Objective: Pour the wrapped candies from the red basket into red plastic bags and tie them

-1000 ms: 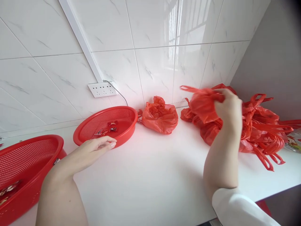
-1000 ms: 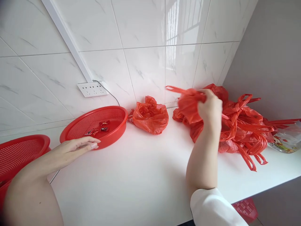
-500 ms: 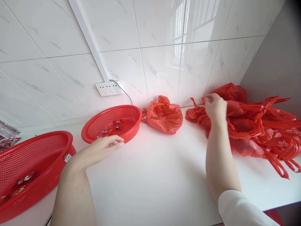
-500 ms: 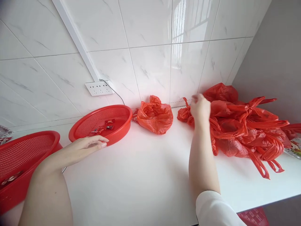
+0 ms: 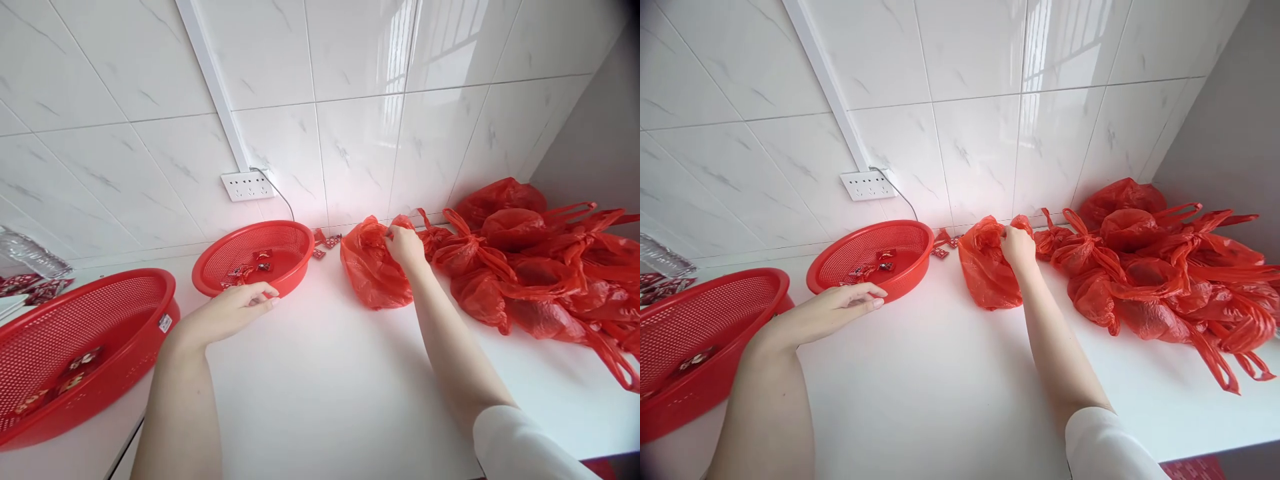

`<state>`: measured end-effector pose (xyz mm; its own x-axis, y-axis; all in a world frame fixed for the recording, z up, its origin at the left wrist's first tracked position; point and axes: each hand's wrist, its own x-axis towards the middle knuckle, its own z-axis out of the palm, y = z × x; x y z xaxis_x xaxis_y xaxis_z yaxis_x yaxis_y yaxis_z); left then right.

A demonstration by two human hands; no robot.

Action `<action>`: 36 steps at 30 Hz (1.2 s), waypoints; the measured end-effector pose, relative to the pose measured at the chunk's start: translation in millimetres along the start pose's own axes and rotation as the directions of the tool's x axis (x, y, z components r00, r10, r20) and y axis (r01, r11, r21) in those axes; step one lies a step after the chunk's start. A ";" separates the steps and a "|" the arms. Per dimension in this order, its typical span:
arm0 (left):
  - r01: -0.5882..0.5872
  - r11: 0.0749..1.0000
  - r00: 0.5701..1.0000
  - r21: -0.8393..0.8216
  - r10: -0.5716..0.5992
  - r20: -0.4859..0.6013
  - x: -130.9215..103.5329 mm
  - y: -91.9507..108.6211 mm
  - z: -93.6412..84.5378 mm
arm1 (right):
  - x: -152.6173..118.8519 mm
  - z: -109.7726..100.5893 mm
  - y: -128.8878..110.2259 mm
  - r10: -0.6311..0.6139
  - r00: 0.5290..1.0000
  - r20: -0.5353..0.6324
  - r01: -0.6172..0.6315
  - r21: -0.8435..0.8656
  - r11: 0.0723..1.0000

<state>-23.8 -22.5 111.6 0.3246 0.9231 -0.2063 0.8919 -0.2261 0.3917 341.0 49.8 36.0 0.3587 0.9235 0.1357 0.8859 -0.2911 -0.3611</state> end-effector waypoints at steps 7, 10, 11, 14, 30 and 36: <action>0.026 0.999 0.999 0.028 -0.027 0.028 -2.7 5.2 -0.4 | 2.9 33.1 3.8 0.095 0.986 0.138 -0.091 -0.029 0.995; 0.037 0.999 0.999 0.032 -0.038 0.028 -2.5 4.7 -0.4 | 8.0 27.5 11.2 0.102 0.993 0.061 -0.101 -0.007 0.995; 0.035 0.999 0.999 0.026 -0.035 0.024 -2.1 3.9 -0.2 | 9.2 21.8 13.3 0.101 0.995 0.022 -0.101 -0.001 0.995; 0.010 1.000 1.000 -0.002 -0.010 0.009 -1.3 2.1 0.0 | 8.3 -0.4 16.2 0.022 0.987 -0.157 -0.004 0.116 0.993; -0.464 0.872 0.831 -0.154 0.369 -0.417 14.2 51.8 40.6 | -110.6 -62.0 -72.6 -0.894 0.368 0.255 0.690 0.570 0.447; -0.409 0.900 0.882 -0.152 0.347 -0.320 19.5 42.1 41.6 | -102.9 -50.7 -67.2 -0.657 0.600 0.456 0.540 0.376 0.753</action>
<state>33.2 -26.9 86.8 0.4946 0.8352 0.2407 0.6222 -0.5335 0.5729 259.5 -38.3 93.1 -0.5011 0.8594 -0.1022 0.7507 0.3728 -0.5454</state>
